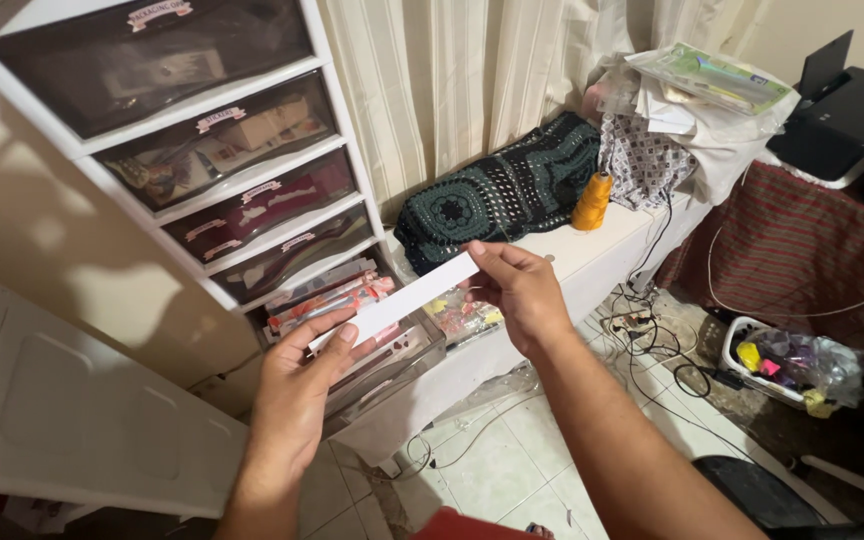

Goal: The person sorts through craft supplies, placing a white paper strip into a drawer before removing a plastic bag of stickers and a small white packet. They then sift through various decorative items in the drawers of a plastic storage unit.

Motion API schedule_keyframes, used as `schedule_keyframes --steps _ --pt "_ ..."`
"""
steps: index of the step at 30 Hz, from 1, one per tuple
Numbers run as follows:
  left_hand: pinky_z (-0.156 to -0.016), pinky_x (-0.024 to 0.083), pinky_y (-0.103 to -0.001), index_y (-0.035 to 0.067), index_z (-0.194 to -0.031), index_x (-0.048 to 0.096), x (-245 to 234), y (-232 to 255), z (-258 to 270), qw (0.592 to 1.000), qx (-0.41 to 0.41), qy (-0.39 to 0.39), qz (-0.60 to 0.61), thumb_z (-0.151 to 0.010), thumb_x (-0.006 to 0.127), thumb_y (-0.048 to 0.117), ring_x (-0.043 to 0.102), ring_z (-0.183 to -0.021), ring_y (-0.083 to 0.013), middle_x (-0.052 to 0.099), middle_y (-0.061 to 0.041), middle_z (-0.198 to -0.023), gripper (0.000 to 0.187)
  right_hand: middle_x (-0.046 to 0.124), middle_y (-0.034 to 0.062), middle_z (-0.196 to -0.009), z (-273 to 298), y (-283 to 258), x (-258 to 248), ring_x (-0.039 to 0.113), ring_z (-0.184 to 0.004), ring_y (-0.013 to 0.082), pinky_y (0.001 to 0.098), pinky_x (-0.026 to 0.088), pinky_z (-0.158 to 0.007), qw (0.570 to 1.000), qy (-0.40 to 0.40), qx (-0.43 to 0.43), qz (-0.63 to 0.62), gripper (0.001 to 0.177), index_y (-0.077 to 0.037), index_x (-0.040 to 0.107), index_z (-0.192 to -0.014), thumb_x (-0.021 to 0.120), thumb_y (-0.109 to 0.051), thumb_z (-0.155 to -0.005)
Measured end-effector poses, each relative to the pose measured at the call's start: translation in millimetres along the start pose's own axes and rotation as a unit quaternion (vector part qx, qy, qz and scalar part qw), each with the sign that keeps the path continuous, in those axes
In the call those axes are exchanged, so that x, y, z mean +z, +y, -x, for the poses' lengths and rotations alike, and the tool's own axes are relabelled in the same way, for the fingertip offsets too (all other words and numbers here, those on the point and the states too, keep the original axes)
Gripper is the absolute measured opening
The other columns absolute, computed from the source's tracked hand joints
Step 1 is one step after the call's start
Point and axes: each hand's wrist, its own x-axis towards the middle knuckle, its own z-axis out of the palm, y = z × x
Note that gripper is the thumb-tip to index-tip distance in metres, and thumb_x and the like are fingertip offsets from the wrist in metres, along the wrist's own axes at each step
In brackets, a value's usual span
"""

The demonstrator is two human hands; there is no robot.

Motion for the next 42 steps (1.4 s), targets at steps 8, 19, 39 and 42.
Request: schedule_keyframes --steps 8,19,39,42 --pt "-0.097 0.061 -0.037 -0.005 -0.122 0.068 4 2 4 1.000 0.006 -0.006 0.006 -0.095 0.063 0.009 0.075 -0.109 -0.0288 0.074 -0.021 -0.118 0.031 0.073 0.0068 -0.087 -1 10 -9 0.066 -0.077 0.0158 0.0314 0.057 -0.073 0.995 -0.033 0.031 -0.091 0.018 -0.003 0.070 -0.101 0.072 -0.021 -0.098" --pt "-0.090 0.061 -0.035 -0.007 -0.118 0.065 -2 -5 -3 0.996 -0.006 0.050 0.070 -0.096 0.066 0.015 0.075 -0.096 -0.0259 0.073 -0.016 -0.112 0.032 0.076 0.0085 -0.111 7 2 9 0.072 -0.098 0.0155 0.0325 0.061 -0.086 0.990 -0.086 -0.070 0.088 0.040 -0.001 0.065 -0.134 0.067 -0.015 -0.097" --pt "-0.096 0.062 -0.039 -0.002 -0.115 0.062 -4 -10 -28 0.988 0.050 0.076 0.122 -0.097 0.065 0.023 0.073 -0.100 -0.0280 0.069 -0.014 -0.114 0.031 0.074 0.0050 -0.105 3 18 31 0.071 -0.091 0.0118 0.0299 0.064 -0.080 0.987 -0.044 -0.098 0.115 0.040 -0.006 0.061 -0.136 0.060 -0.022 -0.099" --pt "-0.079 0.057 -0.043 -0.004 -0.114 0.064 -11 -9 -32 0.993 -0.036 0.112 0.022 -0.104 0.062 0.031 0.067 -0.079 -0.0301 0.063 -0.025 -0.097 0.037 0.075 0.0100 -0.099 1 23 32 0.073 -0.087 0.0166 0.0308 0.064 -0.081 0.992 -0.020 -0.072 0.105 0.038 -0.001 0.066 -0.133 0.060 -0.021 -0.101"
